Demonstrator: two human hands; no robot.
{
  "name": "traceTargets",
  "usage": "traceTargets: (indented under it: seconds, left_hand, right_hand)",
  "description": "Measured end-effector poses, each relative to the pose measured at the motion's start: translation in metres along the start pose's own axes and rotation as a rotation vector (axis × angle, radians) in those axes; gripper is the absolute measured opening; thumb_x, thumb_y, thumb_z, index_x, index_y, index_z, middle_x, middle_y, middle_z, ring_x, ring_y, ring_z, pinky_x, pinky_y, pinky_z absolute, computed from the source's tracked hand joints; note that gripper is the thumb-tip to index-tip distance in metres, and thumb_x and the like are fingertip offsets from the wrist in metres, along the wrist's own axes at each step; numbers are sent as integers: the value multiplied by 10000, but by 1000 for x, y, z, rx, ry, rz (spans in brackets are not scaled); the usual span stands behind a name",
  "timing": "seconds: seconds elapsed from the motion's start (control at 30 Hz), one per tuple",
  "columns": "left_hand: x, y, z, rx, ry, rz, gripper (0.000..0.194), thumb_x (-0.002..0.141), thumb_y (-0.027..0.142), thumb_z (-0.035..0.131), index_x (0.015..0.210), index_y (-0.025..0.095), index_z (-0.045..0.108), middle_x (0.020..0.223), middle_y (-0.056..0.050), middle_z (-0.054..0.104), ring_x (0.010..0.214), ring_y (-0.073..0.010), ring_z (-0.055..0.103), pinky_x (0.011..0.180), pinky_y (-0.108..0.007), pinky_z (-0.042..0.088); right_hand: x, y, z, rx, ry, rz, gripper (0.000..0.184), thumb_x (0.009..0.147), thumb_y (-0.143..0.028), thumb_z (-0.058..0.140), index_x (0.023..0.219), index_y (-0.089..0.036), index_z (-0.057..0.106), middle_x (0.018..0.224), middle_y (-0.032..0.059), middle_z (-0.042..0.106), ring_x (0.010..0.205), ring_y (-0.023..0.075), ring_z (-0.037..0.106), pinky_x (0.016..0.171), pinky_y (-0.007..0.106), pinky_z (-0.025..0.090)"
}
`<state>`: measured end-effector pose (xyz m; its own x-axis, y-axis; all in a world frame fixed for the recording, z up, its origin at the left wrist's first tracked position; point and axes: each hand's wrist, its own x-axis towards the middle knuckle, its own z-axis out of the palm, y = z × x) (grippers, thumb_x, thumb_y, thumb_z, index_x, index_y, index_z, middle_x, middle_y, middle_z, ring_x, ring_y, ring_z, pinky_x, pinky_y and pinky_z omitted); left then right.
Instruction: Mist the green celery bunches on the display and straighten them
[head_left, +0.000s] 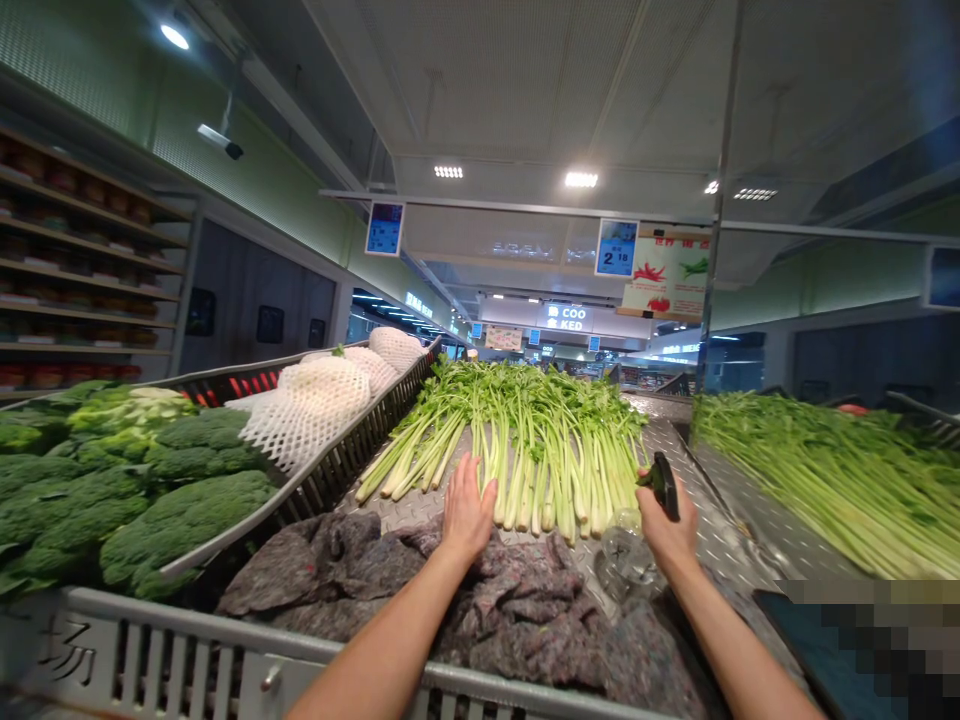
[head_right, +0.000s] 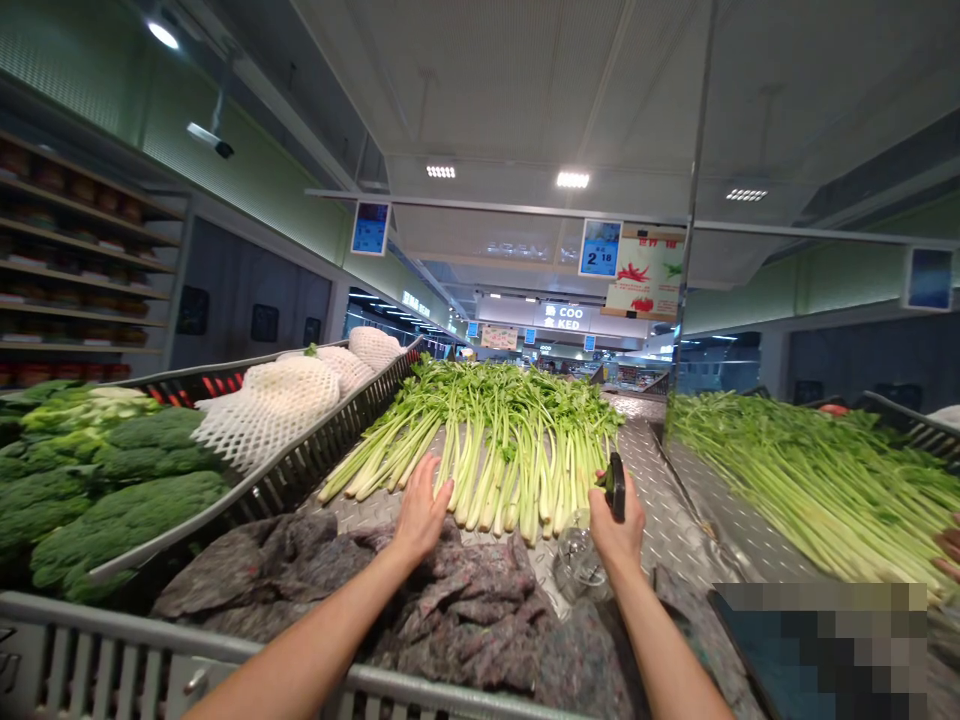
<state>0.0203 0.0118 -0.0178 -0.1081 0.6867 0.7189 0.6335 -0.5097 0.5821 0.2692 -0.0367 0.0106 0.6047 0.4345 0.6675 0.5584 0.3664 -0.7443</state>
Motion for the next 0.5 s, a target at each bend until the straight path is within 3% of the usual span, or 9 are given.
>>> traceTargets:
  seconds: [0.5]
  left_hand:
    - [-2, 7, -4, 34, -38, -30, 478, 791, 320, 339, 1208, 90, 366, 1335, -155, 312, 1245, -232, 266, 1014, -413, 245]
  right_hand:
    - [0, -4, -1, 19, 3, 13, 360, 590, -302, 482, 892, -157, 613, 735, 11, 589, 600, 132, 479, 552, 231, 346]
